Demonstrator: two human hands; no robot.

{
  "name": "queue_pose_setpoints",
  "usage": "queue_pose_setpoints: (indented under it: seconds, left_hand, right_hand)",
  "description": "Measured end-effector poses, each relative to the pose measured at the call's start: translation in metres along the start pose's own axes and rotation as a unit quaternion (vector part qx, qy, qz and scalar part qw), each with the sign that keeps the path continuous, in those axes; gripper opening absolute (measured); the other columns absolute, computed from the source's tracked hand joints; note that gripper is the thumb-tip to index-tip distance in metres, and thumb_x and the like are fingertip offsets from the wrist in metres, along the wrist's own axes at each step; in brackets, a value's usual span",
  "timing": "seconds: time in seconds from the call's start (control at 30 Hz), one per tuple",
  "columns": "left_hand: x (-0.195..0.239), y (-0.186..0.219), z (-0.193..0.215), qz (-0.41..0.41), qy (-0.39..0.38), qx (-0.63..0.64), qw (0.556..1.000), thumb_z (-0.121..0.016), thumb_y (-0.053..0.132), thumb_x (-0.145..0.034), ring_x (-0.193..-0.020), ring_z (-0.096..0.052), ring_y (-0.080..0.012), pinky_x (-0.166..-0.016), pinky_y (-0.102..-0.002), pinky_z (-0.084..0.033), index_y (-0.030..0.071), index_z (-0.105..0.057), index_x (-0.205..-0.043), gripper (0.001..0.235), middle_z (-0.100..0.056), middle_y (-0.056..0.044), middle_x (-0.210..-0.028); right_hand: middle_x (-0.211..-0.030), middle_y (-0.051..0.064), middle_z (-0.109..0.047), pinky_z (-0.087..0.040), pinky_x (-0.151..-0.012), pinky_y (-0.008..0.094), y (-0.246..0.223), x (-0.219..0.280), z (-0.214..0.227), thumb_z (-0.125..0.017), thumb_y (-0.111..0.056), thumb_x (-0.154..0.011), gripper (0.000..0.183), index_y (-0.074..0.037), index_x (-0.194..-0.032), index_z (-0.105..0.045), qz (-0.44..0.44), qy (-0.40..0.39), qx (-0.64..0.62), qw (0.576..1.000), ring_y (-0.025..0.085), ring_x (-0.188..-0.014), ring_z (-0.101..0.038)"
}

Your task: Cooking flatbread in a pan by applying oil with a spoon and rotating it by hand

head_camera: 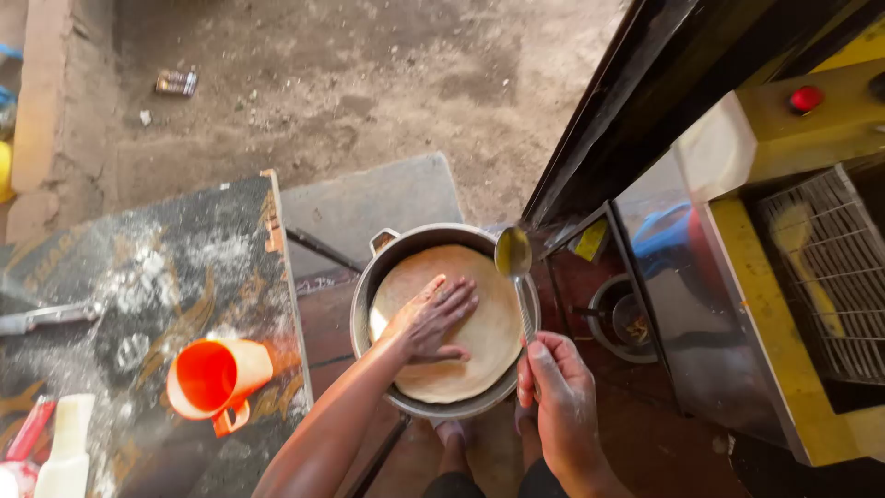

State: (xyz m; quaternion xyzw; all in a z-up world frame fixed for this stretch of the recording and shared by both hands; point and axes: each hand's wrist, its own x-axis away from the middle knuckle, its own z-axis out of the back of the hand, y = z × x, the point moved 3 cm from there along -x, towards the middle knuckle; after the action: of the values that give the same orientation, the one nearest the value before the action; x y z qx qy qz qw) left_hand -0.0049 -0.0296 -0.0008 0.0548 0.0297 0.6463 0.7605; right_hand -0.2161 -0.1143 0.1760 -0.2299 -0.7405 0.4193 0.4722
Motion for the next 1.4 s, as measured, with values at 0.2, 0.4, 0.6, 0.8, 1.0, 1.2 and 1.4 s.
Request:
queue_pose_setpoints:
  seconds: [0.2,0.4,0.6,0.8,1.0,1.2,1.4]
  left_hand:
    - [-0.031,0.056,0.033,0.635,0.163,0.087,0.750,-0.033,0.074,-0.099,-0.156,-0.016,-0.0377,-0.125,-0.050,-0.011,0.001,-0.025,-0.159,0.094,-0.021,-0.027,-0.166]
    - [-0.036,0.048,0.000,0.542,0.059,0.067,0.836,-0.039,0.076,-0.097,-0.156,-0.006,-0.0421,-0.125,-0.053,-0.001,-0.002,-0.012,-0.161,0.105,-0.010,-0.029,-0.168]
    - [-0.008,0.000,-0.022,0.006,0.057,0.089,0.994,-0.012,0.087,-0.087,-0.161,-0.007,-0.0325,-0.130,-0.055,-0.002,0.009,-0.012,-0.166,0.111,-0.008,-0.016,-0.173]
    - [-0.024,0.111,0.104,0.446,0.198,0.648,0.585,-0.021,0.071,-0.091,-0.144,-0.048,-0.0229,-0.121,-0.041,-0.032,0.010,-0.054,-0.146,0.089,-0.056,-0.011,-0.152]
    - [0.012,0.138,0.153,0.527,0.401,0.659,0.357,-0.046,0.022,-0.097,-0.090,-0.072,-0.0191,-0.087,-0.029,-0.053,0.000,-0.083,-0.091,0.043,-0.084,-0.013,-0.094]
    - [0.094,0.153,0.142,0.492,0.575,0.546,0.360,-0.047,0.023,-0.105,-0.104,-0.077,-0.0331,-0.096,-0.039,-0.058,-0.008,-0.074,-0.100,0.041,-0.080,-0.027,-0.106]
    - [0.126,0.187,0.096,0.532,0.613,0.526,0.255,-0.061,0.036,-0.092,-0.091,-0.081,-0.0431,-0.086,-0.046,-0.064,-0.015,-0.076,-0.090,0.053,-0.081,-0.036,-0.092]
  right_hand:
    - [-0.064,0.011,-0.052,-0.036,-0.050,0.032,0.014,-0.008,0.008,-0.056,-0.017,-0.101,0.022,0.004,-0.105,-0.063,0.009,0.003,-0.022,1.000,0.019,-0.051,-0.041]
    - [-0.061,0.010,-0.051,-0.033,-0.051,0.031,0.005,-0.001,0.003,-0.056,-0.017,-0.099,0.020,0.003,-0.102,-0.062,0.010,0.026,-0.024,0.999,0.018,-0.051,-0.041]
    - [-0.065,0.007,-0.052,-0.037,-0.050,0.030,-0.001,0.015,0.006,-0.055,-0.013,-0.100,0.018,0.002,-0.105,-0.064,0.037,-0.004,-0.012,0.999,0.016,-0.057,-0.044]
    - [-0.061,0.010,-0.051,-0.036,-0.043,0.030,0.037,-0.004,0.015,-0.056,-0.012,-0.100,0.014,0.000,-0.105,-0.062,0.028,-0.024,0.020,0.999,0.017,-0.048,-0.042]
    - [-0.059,-0.004,-0.047,-0.034,-0.054,0.033,0.015,-0.004,-0.041,-0.055,-0.025,-0.099,0.034,-0.015,-0.067,-0.051,0.061,-0.277,0.329,0.901,0.010,-0.057,-0.043]
    - [-0.173,0.006,-0.017,-0.019,-0.114,0.075,0.106,-0.127,-0.090,-0.031,-0.088,-0.090,0.088,-0.039,-0.163,-0.026,0.596,-0.431,0.605,0.306,0.038,-0.157,-0.021]
    - [-0.170,0.002,-0.014,0.017,-0.109,0.079,0.143,-0.144,-0.098,-0.027,-0.091,-0.089,0.092,-0.033,-0.161,-0.027,0.472,-0.360,0.681,0.429,0.030,-0.158,0.003]
